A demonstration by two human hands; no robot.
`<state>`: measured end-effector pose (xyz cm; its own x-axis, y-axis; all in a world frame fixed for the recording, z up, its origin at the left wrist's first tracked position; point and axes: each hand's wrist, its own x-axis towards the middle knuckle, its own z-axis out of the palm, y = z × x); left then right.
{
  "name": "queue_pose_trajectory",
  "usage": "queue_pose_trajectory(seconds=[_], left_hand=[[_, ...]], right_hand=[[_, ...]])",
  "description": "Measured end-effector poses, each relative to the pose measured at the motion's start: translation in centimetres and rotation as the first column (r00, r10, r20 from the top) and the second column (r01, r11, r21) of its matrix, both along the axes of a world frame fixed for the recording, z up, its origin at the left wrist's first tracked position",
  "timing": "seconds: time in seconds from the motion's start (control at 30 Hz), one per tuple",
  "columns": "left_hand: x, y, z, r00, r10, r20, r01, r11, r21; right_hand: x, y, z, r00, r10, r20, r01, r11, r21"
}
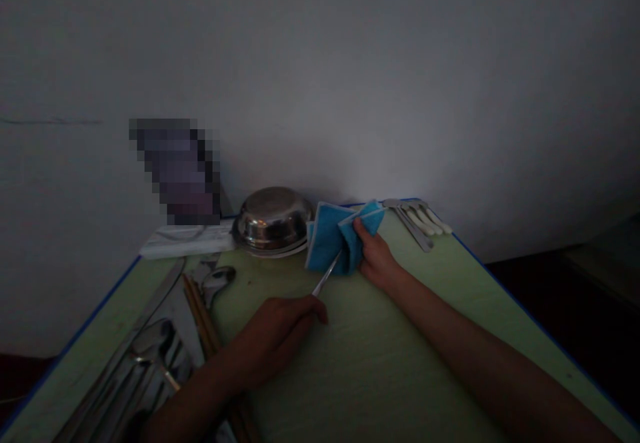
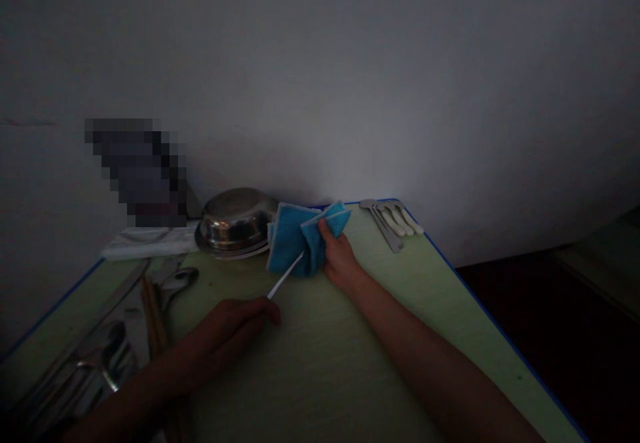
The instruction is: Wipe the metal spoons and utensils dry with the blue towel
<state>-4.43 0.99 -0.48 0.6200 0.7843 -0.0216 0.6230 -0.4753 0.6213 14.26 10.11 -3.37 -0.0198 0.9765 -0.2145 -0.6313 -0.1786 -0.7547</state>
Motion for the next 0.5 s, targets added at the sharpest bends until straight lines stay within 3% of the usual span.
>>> queue_pose_trajectory(seconds=[0.5], left_hand=[[-0.01, 0.14, -0.17, 1.0, -0.028, 0.006, 0.028, 1.0, 0.006]], right_hand=[[0.02, -0.41, 0.09, 0.996, 0.059, 0.073, -0.062, 0.997, 0.038]])
